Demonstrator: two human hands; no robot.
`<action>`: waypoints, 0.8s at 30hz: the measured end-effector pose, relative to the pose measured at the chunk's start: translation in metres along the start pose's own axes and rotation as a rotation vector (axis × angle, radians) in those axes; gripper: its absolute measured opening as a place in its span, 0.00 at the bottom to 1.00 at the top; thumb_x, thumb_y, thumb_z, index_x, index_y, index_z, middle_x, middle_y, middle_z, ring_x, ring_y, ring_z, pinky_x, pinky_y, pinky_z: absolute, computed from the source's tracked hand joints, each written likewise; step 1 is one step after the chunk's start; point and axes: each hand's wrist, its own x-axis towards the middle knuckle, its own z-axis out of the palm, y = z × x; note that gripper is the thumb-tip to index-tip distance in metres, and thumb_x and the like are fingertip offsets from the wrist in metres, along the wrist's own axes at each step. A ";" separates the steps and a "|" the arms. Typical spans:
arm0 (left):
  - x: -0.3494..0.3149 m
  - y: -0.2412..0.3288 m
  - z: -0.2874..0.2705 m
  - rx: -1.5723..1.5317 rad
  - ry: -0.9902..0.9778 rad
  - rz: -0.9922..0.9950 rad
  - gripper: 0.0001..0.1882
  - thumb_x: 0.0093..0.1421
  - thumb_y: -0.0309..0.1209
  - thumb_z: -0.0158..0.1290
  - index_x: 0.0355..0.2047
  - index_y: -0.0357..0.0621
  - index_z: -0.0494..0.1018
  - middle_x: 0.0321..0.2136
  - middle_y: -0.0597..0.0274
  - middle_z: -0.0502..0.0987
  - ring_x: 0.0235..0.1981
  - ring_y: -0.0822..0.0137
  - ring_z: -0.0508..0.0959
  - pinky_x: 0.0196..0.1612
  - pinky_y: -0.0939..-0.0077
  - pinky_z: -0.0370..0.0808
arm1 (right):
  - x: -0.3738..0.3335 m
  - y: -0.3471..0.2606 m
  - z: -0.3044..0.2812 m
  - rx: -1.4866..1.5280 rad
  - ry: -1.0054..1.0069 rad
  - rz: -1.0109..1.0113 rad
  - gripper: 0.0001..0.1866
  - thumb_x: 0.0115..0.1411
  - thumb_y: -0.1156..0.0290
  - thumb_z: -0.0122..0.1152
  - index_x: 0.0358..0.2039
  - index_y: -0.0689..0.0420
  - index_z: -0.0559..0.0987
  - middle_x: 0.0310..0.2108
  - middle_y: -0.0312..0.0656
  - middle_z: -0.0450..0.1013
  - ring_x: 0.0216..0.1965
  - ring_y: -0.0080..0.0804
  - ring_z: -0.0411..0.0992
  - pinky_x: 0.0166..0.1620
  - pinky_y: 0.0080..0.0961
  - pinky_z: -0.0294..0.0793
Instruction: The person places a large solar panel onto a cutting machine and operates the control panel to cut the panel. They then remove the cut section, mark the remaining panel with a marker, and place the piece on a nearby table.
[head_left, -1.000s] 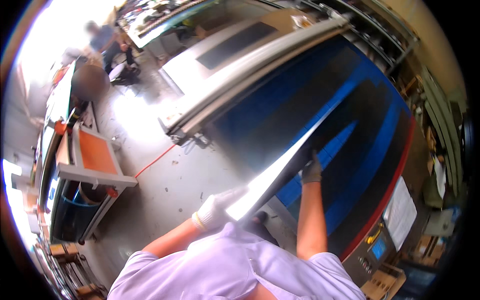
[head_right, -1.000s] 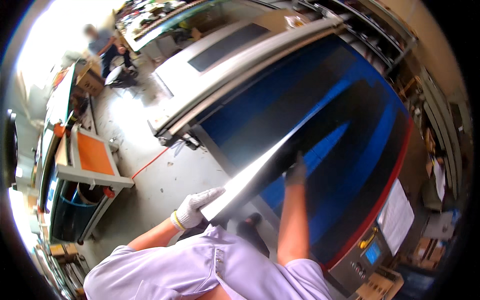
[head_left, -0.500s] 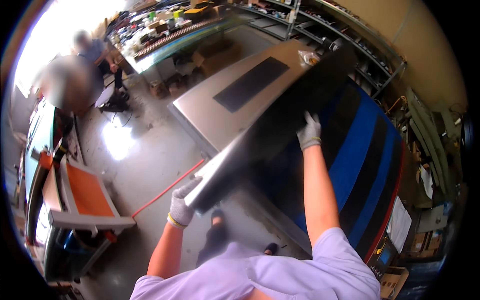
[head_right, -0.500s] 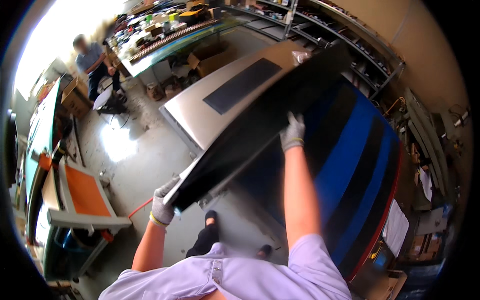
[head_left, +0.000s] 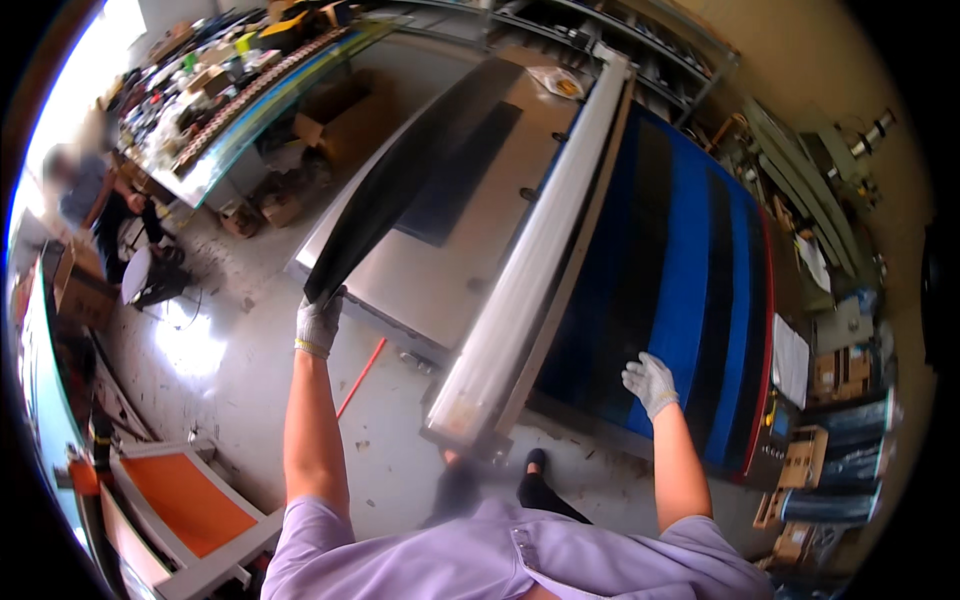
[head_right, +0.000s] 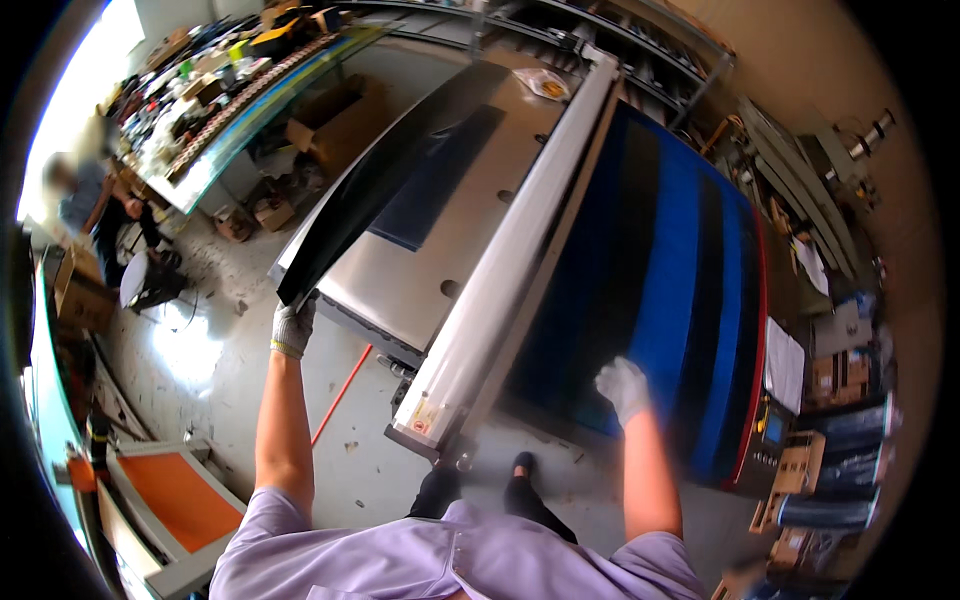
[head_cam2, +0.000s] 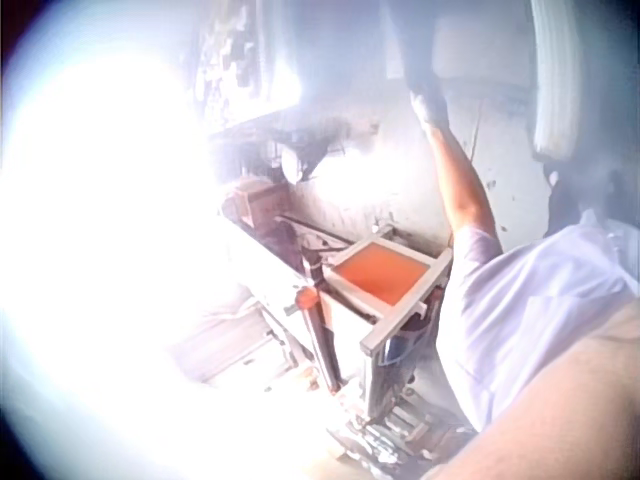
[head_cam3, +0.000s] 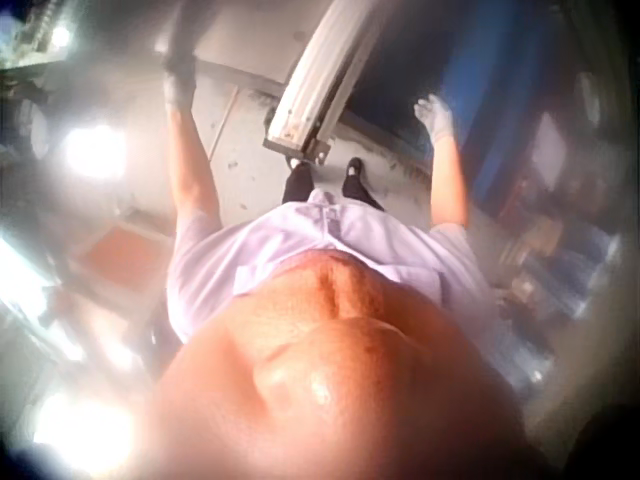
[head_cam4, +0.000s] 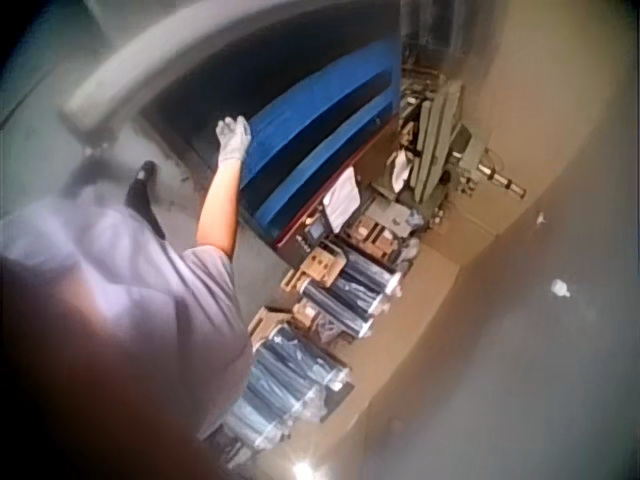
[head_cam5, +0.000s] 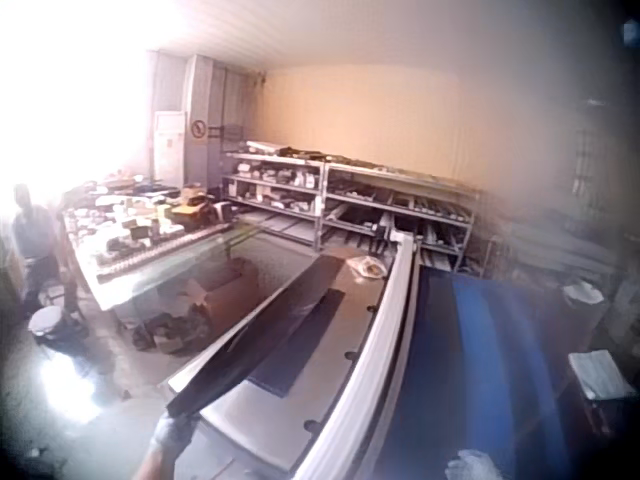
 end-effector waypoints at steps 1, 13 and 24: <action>0.014 -0.021 -0.018 0.304 -0.017 0.153 0.20 0.59 0.24 0.56 0.52 0.37 0.70 0.41 0.54 0.77 0.41 0.62 0.79 0.40 0.77 0.78 | -0.009 0.008 -0.018 0.001 0.040 0.035 0.16 0.64 0.63 0.57 0.50 0.53 0.70 0.34 0.45 0.76 0.32 0.39 0.77 0.36 0.35 0.79; 0.065 -0.068 -0.025 0.222 0.283 -0.306 0.28 0.55 0.34 0.64 0.53 0.38 0.69 0.43 0.56 0.76 0.39 0.65 0.77 0.37 0.71 0.77 | -0.078 0.121 -0.191 0.119 0.426 0.265 0.14 0.62 0.63 0.60 0.46 0.53 0.72 0.32 0.43 0.75 0.31 0.38 0.76 0.34 0.36 0.78; -0.241 -0.018 0.355 0.582 -0.479 -0.265 0.21 0.61 0.35 0.55 0.52 0.39 0.73 0.46 0.55 0.77 0.48 0.65 0.76 0.53 0.72 0.72 | -0.038 0.071 -0.297 -1.653 0.452 -0.488 0.45 0.47 0.56 0.72 0.63 0.51 0.62 0.61 0.48 0.61 0.60 0.53 0.60 0.62 0.51 0.55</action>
